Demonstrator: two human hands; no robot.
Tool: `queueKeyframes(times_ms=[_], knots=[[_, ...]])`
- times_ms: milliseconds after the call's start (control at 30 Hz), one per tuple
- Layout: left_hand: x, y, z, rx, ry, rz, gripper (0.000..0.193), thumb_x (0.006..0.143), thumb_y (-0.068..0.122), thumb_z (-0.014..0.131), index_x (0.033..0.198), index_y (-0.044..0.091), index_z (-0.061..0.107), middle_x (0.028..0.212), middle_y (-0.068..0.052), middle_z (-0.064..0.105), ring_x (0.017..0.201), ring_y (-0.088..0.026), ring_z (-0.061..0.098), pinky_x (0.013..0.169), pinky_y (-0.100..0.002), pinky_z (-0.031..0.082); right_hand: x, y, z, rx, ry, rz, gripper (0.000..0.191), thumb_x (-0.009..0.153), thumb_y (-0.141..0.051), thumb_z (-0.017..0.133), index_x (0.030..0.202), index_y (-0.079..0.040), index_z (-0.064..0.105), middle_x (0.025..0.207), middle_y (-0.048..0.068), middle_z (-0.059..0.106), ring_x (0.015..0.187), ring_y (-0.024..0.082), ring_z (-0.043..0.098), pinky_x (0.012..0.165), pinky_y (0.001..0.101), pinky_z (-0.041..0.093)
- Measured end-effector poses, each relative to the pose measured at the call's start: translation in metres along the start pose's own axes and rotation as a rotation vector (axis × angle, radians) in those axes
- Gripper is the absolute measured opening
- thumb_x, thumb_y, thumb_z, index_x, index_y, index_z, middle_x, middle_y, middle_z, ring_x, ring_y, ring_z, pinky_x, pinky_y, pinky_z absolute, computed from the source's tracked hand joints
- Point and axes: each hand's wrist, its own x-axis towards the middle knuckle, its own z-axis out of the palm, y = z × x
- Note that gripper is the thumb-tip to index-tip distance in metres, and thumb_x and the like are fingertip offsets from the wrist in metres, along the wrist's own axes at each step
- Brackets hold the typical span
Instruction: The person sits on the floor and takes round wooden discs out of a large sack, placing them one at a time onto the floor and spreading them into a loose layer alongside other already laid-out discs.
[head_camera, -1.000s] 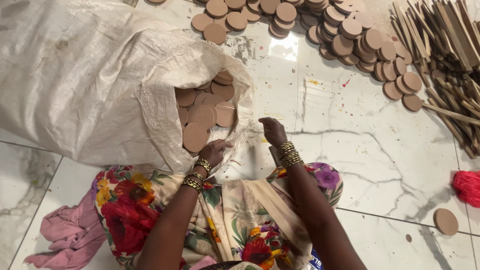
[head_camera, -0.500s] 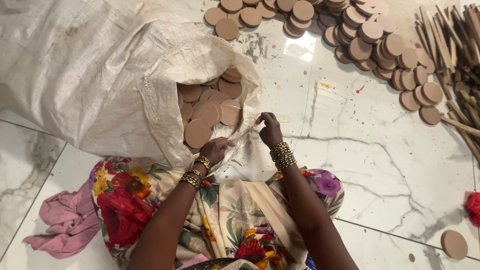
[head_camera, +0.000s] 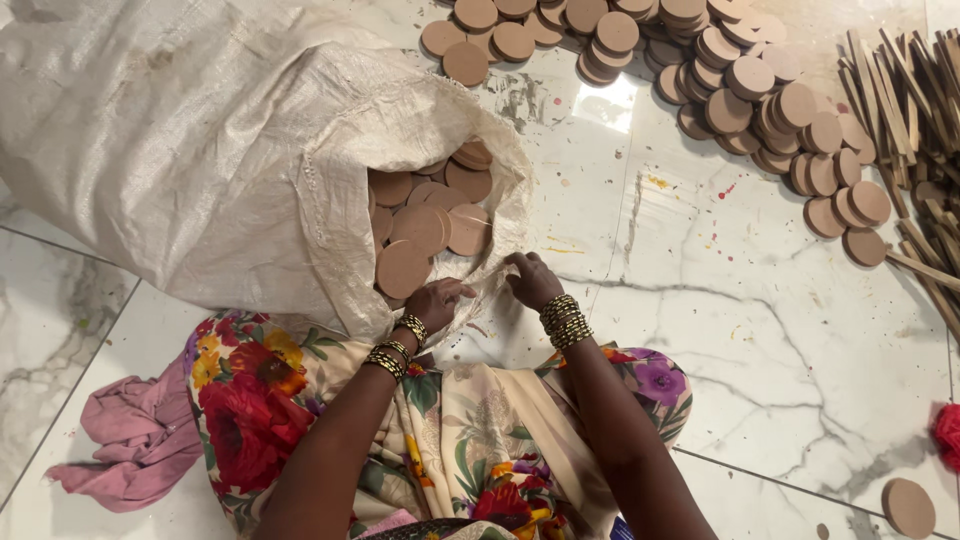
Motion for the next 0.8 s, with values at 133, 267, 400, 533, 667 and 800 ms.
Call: queueKeyframes(times_ms=[133,267,400,533,667,800], knots=[[0.0005,0.0005,-0.0007,-0.031,-0.02,0.009,0.046,0.077,-0.005,0.055,0.103,0.025,0.076,0.099,0.001,0.073,0.085,-0.019,0.071,0.076,-0.036,0.059,-0.0009,0.0,0.0012,-0.021,-0.069,0.014,0.033,0.089,-0.02,0.07,0.121,-0.018,0.064,0.113,0.015,0.066,0.097,0.036,0.07,0.085,0.0451,0.058],[0.001,0.0007,-0.0006,-0.035,-0.01,0.02,0.046,0.076,-0.006,0.054,0.103,0.025,0.076,0.098,0.001,0.073,0.083,-0.019,0.07,0.075,-0.037,0.058,-0.0006,-0.0004,0.0015,-0.038,-0.1,0.023,0.036,0.089,-0.022,0.071,0.124,-0.019,0.063,0.113,0.015,0.066,0.098,0.035,0.07,0.086,0.0439,0.058],[0.0017,0.0007,-0.0002,-0.029,-0.006,0.002,0.049,0.076,-0.006,0.053,0.103,0.026,0.077,0.094,0.0,0.072,0.083,-0.02,0.069,0.074,-0.037,0.058,-0.0004,-0.0005,0.0022,-0.075,-0.138,0.035,0.041,0.088,-0.024,0.072,0.128,-0.02,0.062,0.115,0.014,0.066,0.102,0.033,0.069,0.09,0.0432,0.058],[0.0019,-0.0001,-0.0002,-0.032,-0.013,-0.002,0.05,0.075,-0.006,0.053,0.103,0.026,0.078,0.091,0.0,0.071,0.082,-0.021,0.069,0.073,-0.037,0.057,-0.0002,-0.0007,0.0033,-0.092,-0.19,0.073,0.044,0.089,-0.027,0.072,0.131,-0.022,0.061,0.12,0.014,0.063,0.108,0.032,0.067,0.094,0.0432,0.055],[0.002,-0.0017,0.0006,-0.019,-0.018,-0.009,0.049,0.075,-0.006,0.054,0.103,0.026,0.078,0.091,0.0,0.071,0.082,-0.022,0.068,0.072,-0.038,0.057,0.0005,-0.001,0.0049,-0.096,-0.223,0.108,0.045,0.089,-0.029,0.072,0.133,-0.023,0.06,0.122,0.014,0.062,0.111,0.032,0.067,0.096,0.0428,0.054],[0.0033,-0.0027,0.0022,-0.025,0.022,0.049,0.047,0.074,-0.006,0.054,0.1,0.026,0.077,0.094,0.001,0.072,0.081,-0.021,0.07,0.073,-0.036,0.058,0.0001,0.0003,0.0059,-0.141,-0.258,0.152,0.049,0.09,-0.032,0.072,0.136,-0.025,0.057,0.122,0.014,0.062,0.11,0.032,0.067,0.096,0.0426,0.055]])
